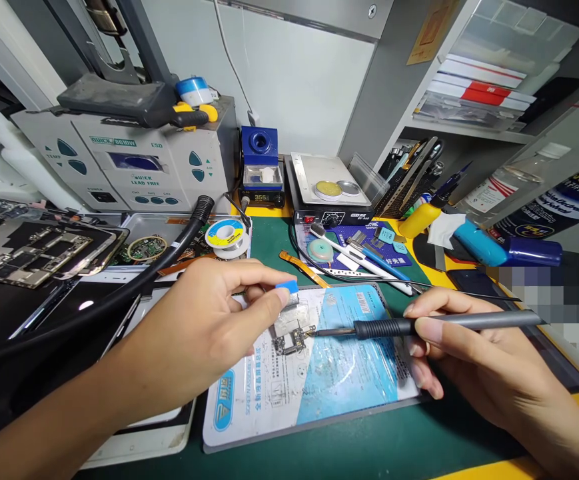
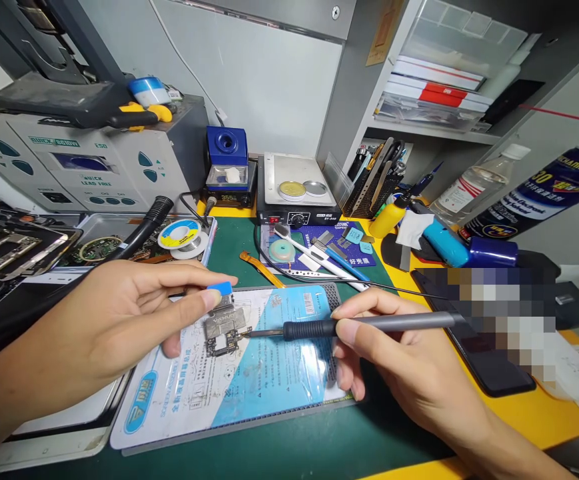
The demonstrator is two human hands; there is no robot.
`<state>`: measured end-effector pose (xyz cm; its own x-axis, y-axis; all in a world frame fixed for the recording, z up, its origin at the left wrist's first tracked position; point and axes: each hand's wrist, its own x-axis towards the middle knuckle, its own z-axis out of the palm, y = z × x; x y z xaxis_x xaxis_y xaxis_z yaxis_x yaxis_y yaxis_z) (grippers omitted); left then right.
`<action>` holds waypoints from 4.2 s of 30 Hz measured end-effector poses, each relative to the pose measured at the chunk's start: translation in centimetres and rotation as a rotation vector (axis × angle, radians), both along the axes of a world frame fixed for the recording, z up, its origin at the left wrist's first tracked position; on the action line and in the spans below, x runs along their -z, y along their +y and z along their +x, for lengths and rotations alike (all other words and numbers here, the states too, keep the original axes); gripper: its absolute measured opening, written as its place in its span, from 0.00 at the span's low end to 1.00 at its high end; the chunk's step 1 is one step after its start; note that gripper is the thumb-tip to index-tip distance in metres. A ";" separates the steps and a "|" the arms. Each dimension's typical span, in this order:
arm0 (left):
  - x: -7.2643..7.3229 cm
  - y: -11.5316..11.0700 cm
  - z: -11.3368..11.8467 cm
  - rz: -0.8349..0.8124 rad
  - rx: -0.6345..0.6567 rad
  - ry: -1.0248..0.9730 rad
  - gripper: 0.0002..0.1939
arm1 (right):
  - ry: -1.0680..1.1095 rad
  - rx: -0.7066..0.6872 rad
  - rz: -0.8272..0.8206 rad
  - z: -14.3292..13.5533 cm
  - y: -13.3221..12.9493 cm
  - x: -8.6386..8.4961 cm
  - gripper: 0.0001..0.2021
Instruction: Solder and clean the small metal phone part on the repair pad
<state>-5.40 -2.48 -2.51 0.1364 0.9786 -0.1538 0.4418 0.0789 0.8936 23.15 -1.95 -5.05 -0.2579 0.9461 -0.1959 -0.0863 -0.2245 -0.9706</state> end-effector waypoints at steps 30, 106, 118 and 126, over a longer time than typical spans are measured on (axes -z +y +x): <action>0.0 0.1 0.1 0.004 -0.039 0.039 0.18 | -0.082 -0.057 0.015 0.2 -0.1 -0.1 0.07; -0.9 -5.4 -0.8 0.278 -0.109 0.355 0.18 | 0.164 0.249 0.157 0.7 2.0 -1.5 0.08; -3.8 1.7 1.6 -0.008 0.232 0.389 0.19 | 0.269 0.315 0.025 1.4 2.5 -2.1 0.10; -4.0 3.4 2.4 -0.101 0.301 0.299 0.13 | 0.292 0.314 0.033 1.5 2.3 -2.3 0.10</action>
